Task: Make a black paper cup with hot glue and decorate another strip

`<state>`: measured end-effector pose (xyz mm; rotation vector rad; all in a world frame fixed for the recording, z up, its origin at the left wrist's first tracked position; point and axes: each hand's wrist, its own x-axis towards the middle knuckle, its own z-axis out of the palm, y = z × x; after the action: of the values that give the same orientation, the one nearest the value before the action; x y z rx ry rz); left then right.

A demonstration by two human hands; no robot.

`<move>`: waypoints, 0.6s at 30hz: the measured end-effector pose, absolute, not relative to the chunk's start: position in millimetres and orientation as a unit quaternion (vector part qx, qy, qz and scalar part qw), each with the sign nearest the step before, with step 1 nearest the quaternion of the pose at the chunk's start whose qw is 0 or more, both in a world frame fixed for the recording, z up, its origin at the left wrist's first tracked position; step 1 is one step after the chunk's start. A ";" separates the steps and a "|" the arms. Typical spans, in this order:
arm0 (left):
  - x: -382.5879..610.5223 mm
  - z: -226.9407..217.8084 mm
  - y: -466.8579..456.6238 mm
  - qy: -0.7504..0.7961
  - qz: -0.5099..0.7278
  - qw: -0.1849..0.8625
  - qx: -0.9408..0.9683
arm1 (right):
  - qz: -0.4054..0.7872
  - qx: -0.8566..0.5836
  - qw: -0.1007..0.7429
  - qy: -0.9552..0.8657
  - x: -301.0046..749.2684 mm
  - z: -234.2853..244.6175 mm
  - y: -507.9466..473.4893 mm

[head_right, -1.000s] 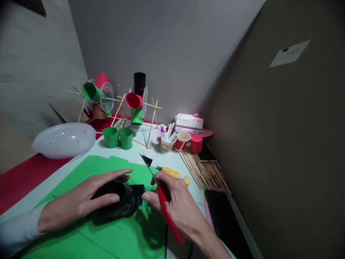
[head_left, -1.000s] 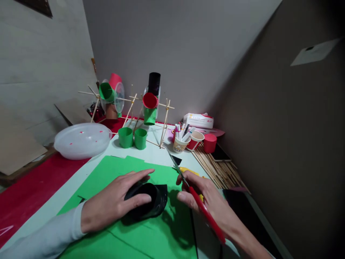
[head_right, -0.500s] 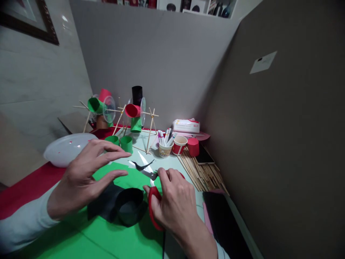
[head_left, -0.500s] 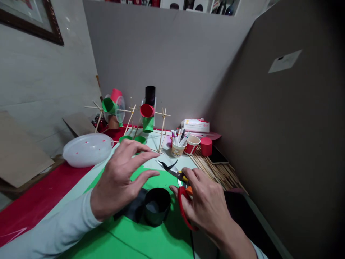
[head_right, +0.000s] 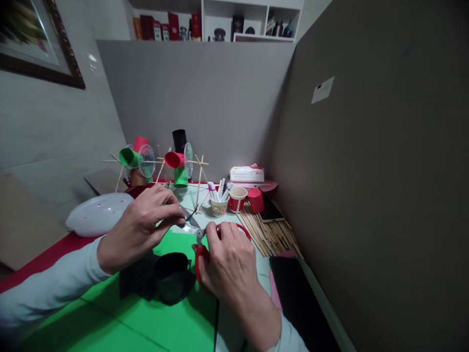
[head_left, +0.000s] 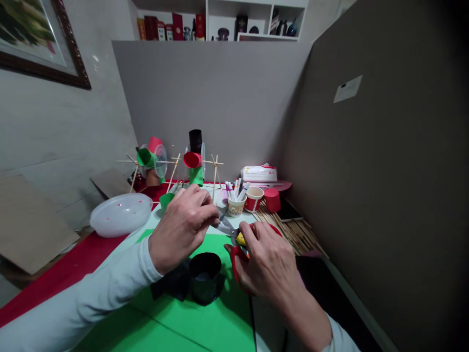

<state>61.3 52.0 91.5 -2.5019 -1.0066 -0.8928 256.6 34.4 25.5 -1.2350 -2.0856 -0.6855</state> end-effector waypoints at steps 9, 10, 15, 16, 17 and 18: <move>39.9 129.7 55.6 -0.446 -0.510 0.167 -0.716 | -0.237 -0.469 0.321 -0.788 259.9 28.1 34.2; 34.1 136.0 50.2 -0.452 -0.537 0.167 -0.693 | -0.236 -0.473 0.328 -0.783 261.9 29.3 34.8; 32.3 115.1 -7.7 -0.446 -0.441 -0.062 -0.776 | -0.227 -0.485 0.359 -0.764 271.2 33.4 38.2; 38.5 98.4 -20.1 -0.406 -0.397 -0.129 -0.813 | -0.219 -0.487 0.364 -0.763 272.2 32.9 39.1; 46.6 78.6 -31.3 -0.364 -0.336 -0.183 -0.850 | -0.210 -0.490 0.369 -0.761 273.1 32.1 40.0; 56.0 56.5 -41.2 -0.323 -0.275 -0.210 -0.881 | -0.199 -0.494 0.375 -0.759 273.9 30.9 41.1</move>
<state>56.0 -41.2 56.5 -3.2125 -1.1785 -1.0023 273.9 41.1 30.9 -1.2634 -1.9435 -0.5088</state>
